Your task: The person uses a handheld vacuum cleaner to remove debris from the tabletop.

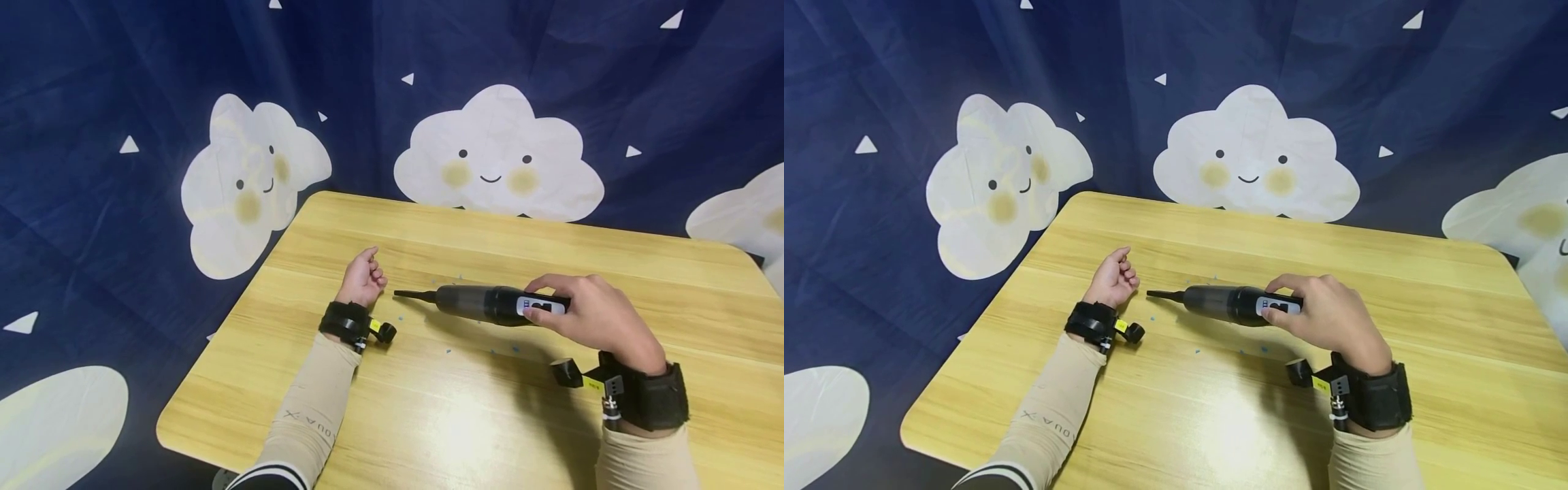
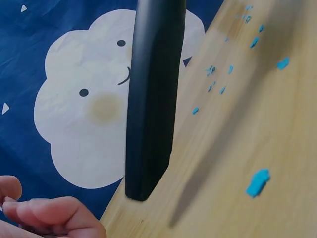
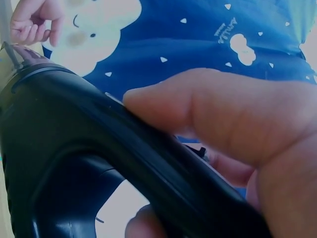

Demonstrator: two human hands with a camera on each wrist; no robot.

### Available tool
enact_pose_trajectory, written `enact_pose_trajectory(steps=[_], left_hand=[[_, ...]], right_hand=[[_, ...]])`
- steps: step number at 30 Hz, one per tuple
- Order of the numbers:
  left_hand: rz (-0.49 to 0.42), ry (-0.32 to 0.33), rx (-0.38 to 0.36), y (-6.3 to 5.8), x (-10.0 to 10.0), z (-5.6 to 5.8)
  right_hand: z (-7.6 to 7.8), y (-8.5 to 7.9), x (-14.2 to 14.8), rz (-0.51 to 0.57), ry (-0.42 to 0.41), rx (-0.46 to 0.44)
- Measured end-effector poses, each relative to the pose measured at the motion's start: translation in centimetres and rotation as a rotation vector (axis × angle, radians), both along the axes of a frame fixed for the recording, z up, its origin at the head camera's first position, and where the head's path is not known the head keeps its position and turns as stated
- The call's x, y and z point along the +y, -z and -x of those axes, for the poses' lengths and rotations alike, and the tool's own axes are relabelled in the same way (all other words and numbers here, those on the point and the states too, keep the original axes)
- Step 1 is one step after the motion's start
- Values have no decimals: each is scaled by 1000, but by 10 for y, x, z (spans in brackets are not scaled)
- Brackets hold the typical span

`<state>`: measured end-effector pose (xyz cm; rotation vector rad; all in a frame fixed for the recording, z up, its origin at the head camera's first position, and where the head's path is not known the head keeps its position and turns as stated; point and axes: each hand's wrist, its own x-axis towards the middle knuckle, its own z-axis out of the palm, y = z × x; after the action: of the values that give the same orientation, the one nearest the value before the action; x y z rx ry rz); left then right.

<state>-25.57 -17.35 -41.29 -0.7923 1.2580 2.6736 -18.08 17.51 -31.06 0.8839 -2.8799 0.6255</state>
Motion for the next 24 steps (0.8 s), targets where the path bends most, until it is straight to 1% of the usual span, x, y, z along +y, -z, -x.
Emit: enact_pose_trajectory(steps=[2,4,7,10,13,17,21,24], left_hand=[[34,27,-13,0,0,0],[65,67,-36,-1,1,-1],[98,157,-67,-1,3,-3],[107,255,-51,-2,6,-5],[130,328,-8,-1,9,-7],[184,386,26,-1,9,-8],[203,440,35,0,9,-7],[227,465,35,1,10,-7]], right_hand=[[-1,-1,2,-3,12,-8],[-2,-2,3,-5,14,-3],[-3,-3,4,2,0,28],[-4,-3,4,16,-20,53],[-6,-5,5,26,-26,59],[-9,-8,8,36,-32,54],[-10,-8,11,41,-40,69],[-10,-8,13,51,-45,79]])
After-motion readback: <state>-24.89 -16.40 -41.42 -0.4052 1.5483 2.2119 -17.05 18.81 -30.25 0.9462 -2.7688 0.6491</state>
